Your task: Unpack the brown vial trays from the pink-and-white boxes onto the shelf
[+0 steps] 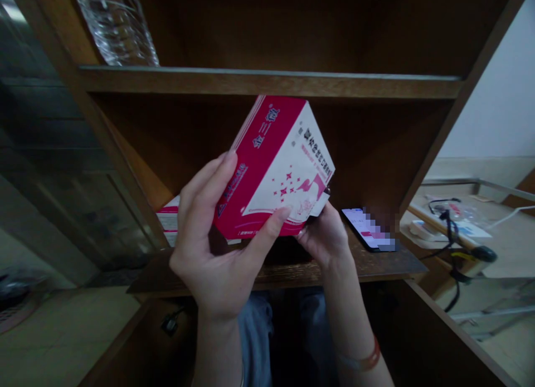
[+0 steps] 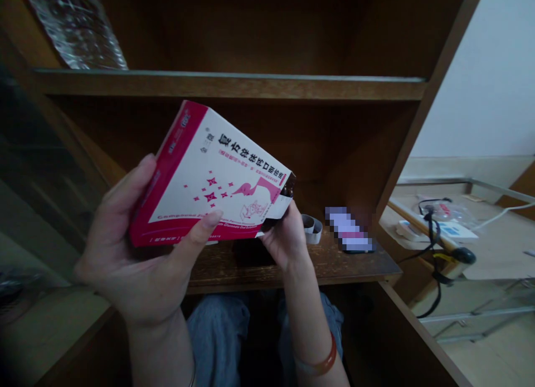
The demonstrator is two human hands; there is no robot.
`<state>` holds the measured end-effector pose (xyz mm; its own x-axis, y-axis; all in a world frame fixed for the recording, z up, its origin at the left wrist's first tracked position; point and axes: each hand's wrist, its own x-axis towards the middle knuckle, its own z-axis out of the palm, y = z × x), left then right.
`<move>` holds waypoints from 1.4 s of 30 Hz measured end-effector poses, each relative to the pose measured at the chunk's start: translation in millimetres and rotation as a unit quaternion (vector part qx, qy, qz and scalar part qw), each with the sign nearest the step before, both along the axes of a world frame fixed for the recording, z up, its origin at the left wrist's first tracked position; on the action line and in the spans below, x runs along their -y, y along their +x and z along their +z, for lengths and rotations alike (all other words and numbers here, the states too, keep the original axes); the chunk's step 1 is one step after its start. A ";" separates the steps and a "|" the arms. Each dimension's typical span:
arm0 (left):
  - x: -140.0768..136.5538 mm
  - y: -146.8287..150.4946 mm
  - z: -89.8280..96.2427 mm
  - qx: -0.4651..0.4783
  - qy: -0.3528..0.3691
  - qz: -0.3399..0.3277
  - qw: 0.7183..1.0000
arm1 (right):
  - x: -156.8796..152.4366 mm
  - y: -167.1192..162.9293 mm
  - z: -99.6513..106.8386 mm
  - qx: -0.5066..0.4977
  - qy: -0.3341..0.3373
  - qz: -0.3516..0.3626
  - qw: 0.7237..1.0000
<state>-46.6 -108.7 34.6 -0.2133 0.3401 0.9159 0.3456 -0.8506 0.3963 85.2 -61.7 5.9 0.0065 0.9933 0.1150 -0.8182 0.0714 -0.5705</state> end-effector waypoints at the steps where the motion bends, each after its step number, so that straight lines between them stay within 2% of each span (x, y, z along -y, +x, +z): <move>1: -2.9 -0.9 -0.2 0.001 0.011 0.007 1.000 | -0.5 3.3 -0.3 0.001 0.006 0.007 1.000; 5: -14.7 0.9 0.1 0.050 0.041 0.017 0.998 | -0.1 17.3 -1.1 0.004 0.040 0.042 0.998; 8: -21.4 3.9 -0.3 0.113 0.041 0.002 0.993 | 3.1 25.9 -1.4 0.034 0.038 0.062 0.997; 15: -41.8 -0.4 -6.5 0.213 0.025 -0.034 0.976 | 6.5 29.5 -6.0 0.099 0.043 0.036 0.994; 21: -59.2 -3.1 -12.9 0.258 0.028 0.026 0.966 | -4.6 25.3 -10.4 0.090 0.003 0.064 0.994; 25: -67.0 -5.2 -16.5 0.268 0.064 0.059 0.959 | -5.6 21.9 -9.5 0.039 -0.007 0.049 0.998; 29: -71.9 -7.4 -18.6 0.270 0.066 0.094 0.956 | -4.4 18.2 -7.9 0.031 -0.021 0.037 0.999; 33: -67.4 -7.9 -20.6 0.242 0.087 0.122 0.959 | -3.7 14.9 -7.4 0.057 -0.021 0.029 0.998; 37: -55.0 -6.8 -20.5 0.124 0.096 0.159 0.975 | -1.1 12.5 -5.8 0.066 -0.027 -0.007 0.997; 39: -49.9 -4.4 -18.5 0.067 0.089 0.139 0.984 | 0.6 12.4 -4.2 0.049 -0.027 -0.029 0.998; 42: -48.4 1.8 -15.9 0.015 0.075 0.068 0.995 | 2.9 13.6 -1.8 0.030 -0.023 -0.062 0.997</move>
